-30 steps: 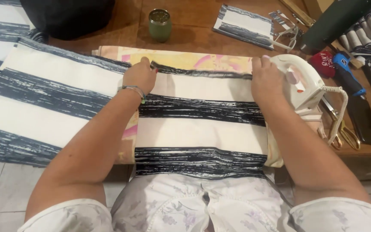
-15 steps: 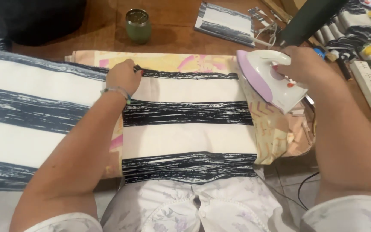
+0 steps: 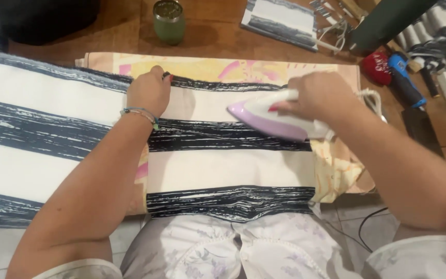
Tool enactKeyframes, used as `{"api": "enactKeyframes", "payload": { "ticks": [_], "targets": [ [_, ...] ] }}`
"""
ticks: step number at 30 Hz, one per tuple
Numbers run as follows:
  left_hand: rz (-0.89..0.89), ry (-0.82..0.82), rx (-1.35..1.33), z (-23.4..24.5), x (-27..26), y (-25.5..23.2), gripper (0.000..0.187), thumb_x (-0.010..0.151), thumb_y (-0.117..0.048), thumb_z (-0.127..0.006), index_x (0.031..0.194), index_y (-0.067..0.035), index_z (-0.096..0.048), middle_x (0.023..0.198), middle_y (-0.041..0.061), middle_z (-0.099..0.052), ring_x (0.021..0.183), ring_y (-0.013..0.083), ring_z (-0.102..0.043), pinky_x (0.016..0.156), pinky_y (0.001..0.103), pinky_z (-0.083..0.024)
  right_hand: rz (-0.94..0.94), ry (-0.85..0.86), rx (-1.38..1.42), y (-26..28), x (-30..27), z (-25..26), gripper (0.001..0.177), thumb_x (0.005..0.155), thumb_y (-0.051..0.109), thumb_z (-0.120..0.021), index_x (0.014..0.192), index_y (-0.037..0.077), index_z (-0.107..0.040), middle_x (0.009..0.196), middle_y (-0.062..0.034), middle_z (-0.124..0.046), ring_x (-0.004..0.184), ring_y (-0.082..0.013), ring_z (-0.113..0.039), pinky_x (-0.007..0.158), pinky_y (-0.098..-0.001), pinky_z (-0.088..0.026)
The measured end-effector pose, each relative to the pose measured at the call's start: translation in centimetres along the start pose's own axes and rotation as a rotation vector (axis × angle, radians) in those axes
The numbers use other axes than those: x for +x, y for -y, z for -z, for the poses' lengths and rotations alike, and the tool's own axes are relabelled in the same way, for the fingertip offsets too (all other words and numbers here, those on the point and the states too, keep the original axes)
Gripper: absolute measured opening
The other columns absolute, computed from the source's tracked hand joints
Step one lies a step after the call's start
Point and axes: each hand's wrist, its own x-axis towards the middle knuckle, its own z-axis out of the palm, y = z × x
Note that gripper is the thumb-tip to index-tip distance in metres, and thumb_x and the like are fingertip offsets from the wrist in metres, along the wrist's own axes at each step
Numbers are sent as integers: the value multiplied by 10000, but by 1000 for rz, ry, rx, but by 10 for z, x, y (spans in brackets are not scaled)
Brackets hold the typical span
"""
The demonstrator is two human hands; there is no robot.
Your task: The person cuts a piece of striped fabric with scissors, then irons it on a table. They repeatedly fold the fabric, iron it, and drink from a metal cup while working.
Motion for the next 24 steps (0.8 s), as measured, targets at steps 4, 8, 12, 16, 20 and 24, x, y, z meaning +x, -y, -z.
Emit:
{"api": "enactKeyframes", "payload": {
  "ticks": [4,8,12,16,20,24],
  "targets": [
    [10,-28,-33,-6,2,8,294,1114,-301,-467,998,-41,-540,828,210,-690,738,443,-650,593,549,-477,24,-161,-21,-19,38,-8,774,913,871,-423,1148,178,-677,849,-66,-725,784,-240,-712,603,-332,-559],
    [-9,-49,-25,-11,8,15,293,1111,-303,-470,989,-42,-527,823,207,-687,734,446,-645,590,560,-473,60,-253,-147,-31,65,-5,810,892,925,-372,1131,220,-692,875,-55,-773,880,-262,-737,659,-374,-533],
    [3,-37,-20,-7,8,13,263,1095,-280,-476,980,-50,-530,826,205,-693,743,453,-655,596,560,-484,104,-353,-51,-42,87,-12,780,889,886,-440,1049,173,-712,920,-99,-770,895,-341,-723,673,-457,-552],
    [22,-22,-30,-7,7,13,280,1109,-302,-478,1017,-46,-547,837,181,-693,717,397,-657,565,513,-490,82,-345,-57,-41,85,-12,805,882,901,-417,1193,215,-701,927,-116,-781,910,-326,-733,704,-438,-570],
    [108,26,72,5,1,2,342,1116,-352,-453,1059,-46,-596,950,181,-732,841,428,-693,679,537,-515,107,-378,-118,-43,87,-15,844,866,934,-388,1132,201,-712,814,-79,-769,808,-271,-742,646,-387,-583],
    [120,18,121,1,7,11,359,1105,-373,-452,1055,-55,-611,956,163,-741,865,422,-697,700,530,-513,104,-365,-115,-38,88,-14,809,863,934,-406,1025,211,-729,782,-60,-757,781,-252,-734,628,-359,-554]
  ]
}}
